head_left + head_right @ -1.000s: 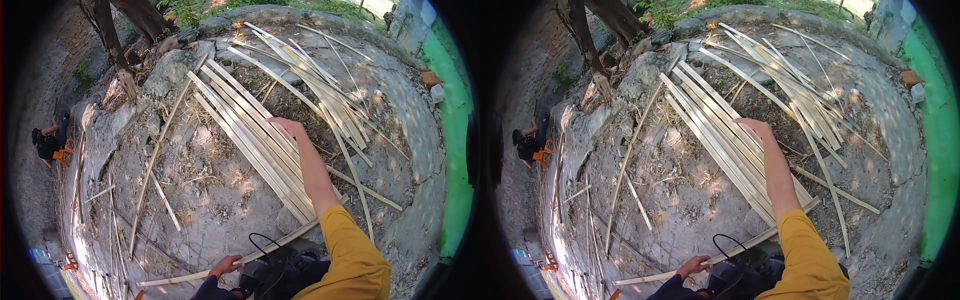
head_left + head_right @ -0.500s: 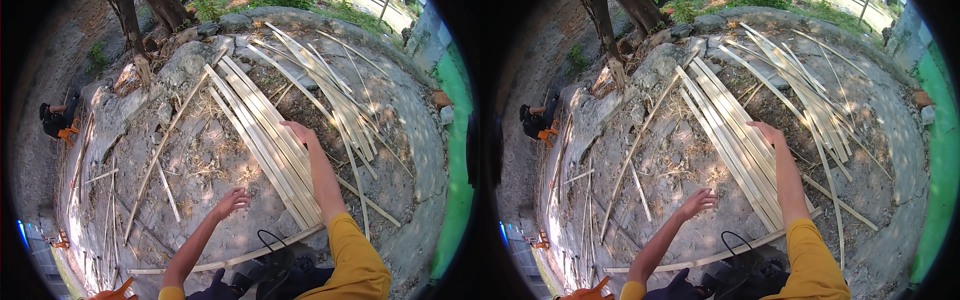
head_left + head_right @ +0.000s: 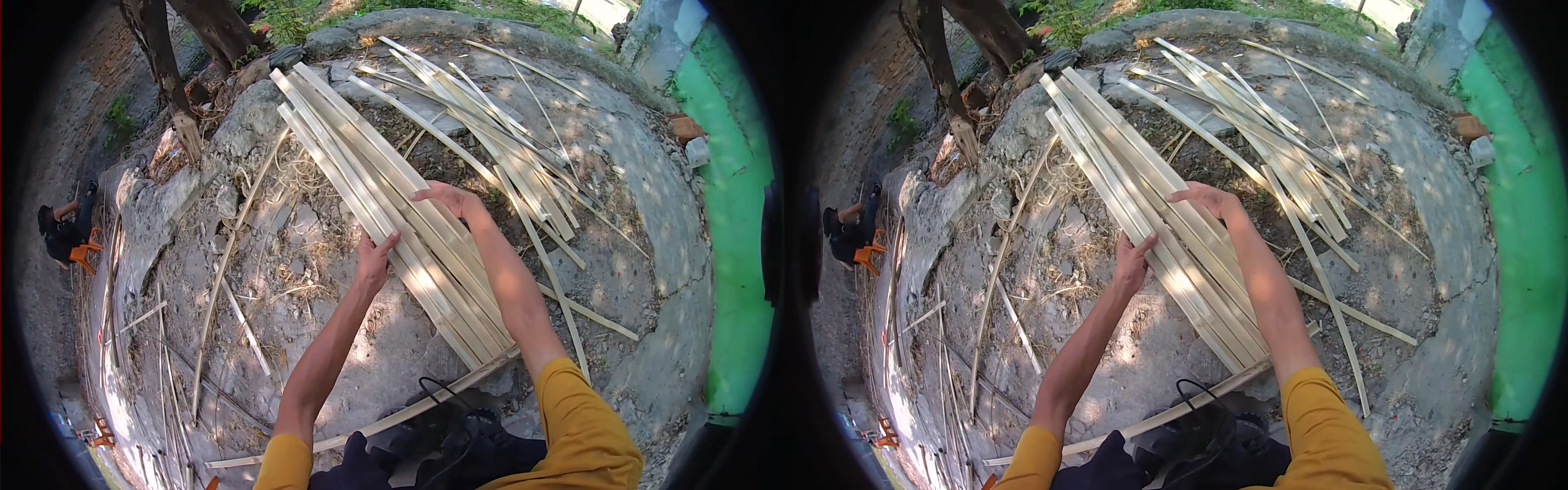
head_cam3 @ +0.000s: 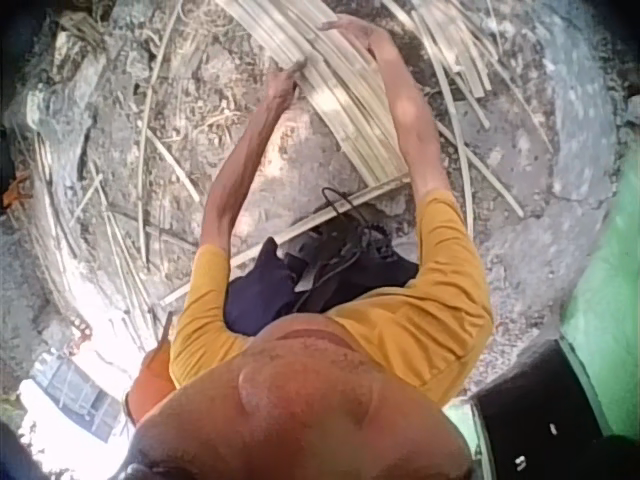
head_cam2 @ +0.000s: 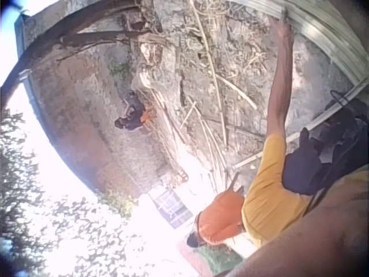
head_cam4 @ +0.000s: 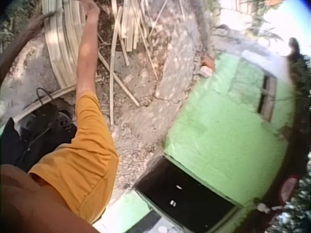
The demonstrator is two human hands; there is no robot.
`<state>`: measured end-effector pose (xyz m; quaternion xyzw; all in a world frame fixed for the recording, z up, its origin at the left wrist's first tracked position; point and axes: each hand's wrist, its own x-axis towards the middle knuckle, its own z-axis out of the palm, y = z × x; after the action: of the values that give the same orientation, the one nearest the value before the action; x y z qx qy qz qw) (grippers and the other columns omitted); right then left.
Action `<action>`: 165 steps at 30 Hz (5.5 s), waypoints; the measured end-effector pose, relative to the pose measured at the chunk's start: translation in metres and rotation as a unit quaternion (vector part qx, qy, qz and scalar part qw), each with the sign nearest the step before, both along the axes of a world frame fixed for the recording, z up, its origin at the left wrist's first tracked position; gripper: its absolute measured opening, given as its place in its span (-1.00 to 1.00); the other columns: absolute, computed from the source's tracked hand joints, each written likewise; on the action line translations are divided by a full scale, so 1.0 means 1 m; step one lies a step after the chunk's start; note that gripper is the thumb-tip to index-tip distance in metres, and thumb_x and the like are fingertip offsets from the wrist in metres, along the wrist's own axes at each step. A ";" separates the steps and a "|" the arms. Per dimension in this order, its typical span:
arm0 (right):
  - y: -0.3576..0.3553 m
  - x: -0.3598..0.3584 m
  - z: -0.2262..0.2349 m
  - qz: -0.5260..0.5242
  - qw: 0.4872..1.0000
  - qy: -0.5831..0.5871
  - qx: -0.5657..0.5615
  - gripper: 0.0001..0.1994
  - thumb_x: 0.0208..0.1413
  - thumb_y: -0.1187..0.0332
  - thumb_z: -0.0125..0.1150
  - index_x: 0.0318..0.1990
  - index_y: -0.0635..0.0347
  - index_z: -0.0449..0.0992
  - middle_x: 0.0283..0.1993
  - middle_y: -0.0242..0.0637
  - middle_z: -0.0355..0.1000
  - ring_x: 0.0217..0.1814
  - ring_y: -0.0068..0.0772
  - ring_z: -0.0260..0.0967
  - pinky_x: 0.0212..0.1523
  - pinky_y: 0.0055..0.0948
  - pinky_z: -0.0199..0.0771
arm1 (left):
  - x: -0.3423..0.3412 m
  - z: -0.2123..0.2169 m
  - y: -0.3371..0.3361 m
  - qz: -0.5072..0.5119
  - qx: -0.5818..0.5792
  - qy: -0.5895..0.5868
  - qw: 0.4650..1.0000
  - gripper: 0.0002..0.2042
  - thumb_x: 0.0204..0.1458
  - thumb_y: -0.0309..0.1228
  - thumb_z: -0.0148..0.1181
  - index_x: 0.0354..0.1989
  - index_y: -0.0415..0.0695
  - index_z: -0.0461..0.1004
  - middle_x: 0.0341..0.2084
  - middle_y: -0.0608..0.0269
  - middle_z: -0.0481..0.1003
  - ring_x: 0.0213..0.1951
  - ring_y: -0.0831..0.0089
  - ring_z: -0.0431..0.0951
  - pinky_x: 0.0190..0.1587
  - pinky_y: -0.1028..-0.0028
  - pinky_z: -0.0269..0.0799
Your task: The person assembles a bamboo mat by hand and using a hammer. The person aligns bamboo strips together, inserts a cross-piece, and hammers small nails to secure the strips into a mat structure.
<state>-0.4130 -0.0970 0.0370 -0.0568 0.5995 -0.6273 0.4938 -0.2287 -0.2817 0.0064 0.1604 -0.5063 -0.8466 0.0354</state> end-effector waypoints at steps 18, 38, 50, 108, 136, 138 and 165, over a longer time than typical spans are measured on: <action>0.002 0.047 0.356 0.006 0.899 0.431 -0.076 -0.40 0.12 0.18 0.52 0.28 0.22 0.50 0.08 -0.29 0.54 0.08 -0.43 0.46 0.09 -0.33 0.44 | 0.032 0.304 0.022 0.092 -0.285 0.336 0.893 -0.52 0.20 -0.49 0.38 0.22 -0.32 0.32 0.02 -0.03 0.59 -0.01 0.31 0.65 0.02 0.34 0.62; 0.349 0.403 0.172 -0.584 0.796 0.074 -0.137 -0.49 0.44 0.20 0.12 0.43 0.23 0.29 0.42 -0.14 0.35 0.31 -0.19 0.47 0.27 -0.28 0.58 | 0.127 0.197 0.240 -0.316 -0.602 0.461 0.569 -0.17 -0.03 -0.61 0.21 0.52 0.04 0.13 -0.01 -0.09 0.59 -0.12 -0.08 0.67 -0.17 0.06 0.62; 0.315 0.562 -0.004 -0.676 0.492 -0.209 -0.508 -0.48 0.45 0.03 -0.13 0.39 0.10 0.35 0.42 -0.16 0.39 0.41 -0.13 0.37 0.44 -0.12 0.39 | 0.221 0.063 0.273 -0.404 -0.695 0.464 0.372 -0.42 0.09 -0.49 0.16 0.36 -0.16 0.33 0.01 -0.09 0.51 0.03 -0.10 0.58 -0.12 0.17 0.68; 0.332 0.744 -0.016 -0.271 0.684 0.336 0.589 -0.65 0.24 0.38 0.29 0.16 0.18 0.48 0.10 -0.08 0.46 0.18 0.09 0.40 0.18 -0.10 0.34 | 0.182 -0.022 0.038 -0.374 -0.460 -0.009 0.805 -0.57 0.19 -0.25 0.36 0.11 -0.30 0.57 -0.19 0.01 0.69 -0.16 0.33 0.69 -0.04 0.32 0.55; 0.372 0.821 -0.042 -0.401 0.584 0.199 0.677 -0.62 0.01 0.32 0.50 0.01 0.10 0.59 0.05 -0.18 0.54 0.09 0.06 0.49 0.10 -0.07 0.50 | 0.063 -0.018 0.127 -0.419 -0.639 0.189 0.617 -0.58 -0.02 -0.39 0.49 -0.01 -0.22 0.49 -0.23 -0.07 0.60 -0.12 -0.02 0.62 -0.02 0.13 0.51; 0.357 0.806 -0.035 -0.392 0.608 0.232 0.650 -0.57 -0.02 0.34 0.52 0.03 0.19 0.59 0.00 -0.14 0.56 0.04 0.02 0.53 0.07 -0.17 0.52 | 0.054 -0.032 0.103 -0.389 -0.647 0.230 0.613 -0.58 -0.07 -0.40 0.52 -0.06 -0.20 0.47 -0.27 -0.05 0.57 -0.14 -0.04 0.59 -0.04 0.11 0.49; 0.323 0.702 0.022 -0.411 0.631 0.284 0.593 -0.75 0.03 0.62 0.16 -0.15 0.18 0.62 -0.11 -0.17 0.55 0.05 -0.04 0.49 0.14 -0.17 0.42 | -0.060 -0.039 0.036 -0.283 -0.642 0.054 0.711 -0.70 0.06 -0.37 0.10 -0.19 -0.21 0.72 -0.29 -0.22 0.66 -0.15 -0.08 0.70 -0.05 0.14 0.61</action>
<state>0.2886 0.2257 0.0590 0.3257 0.9140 -0.2275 -0.0828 -0.2891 -0.2452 -0.0330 -0.0978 -0.9465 -0.2959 -0.0839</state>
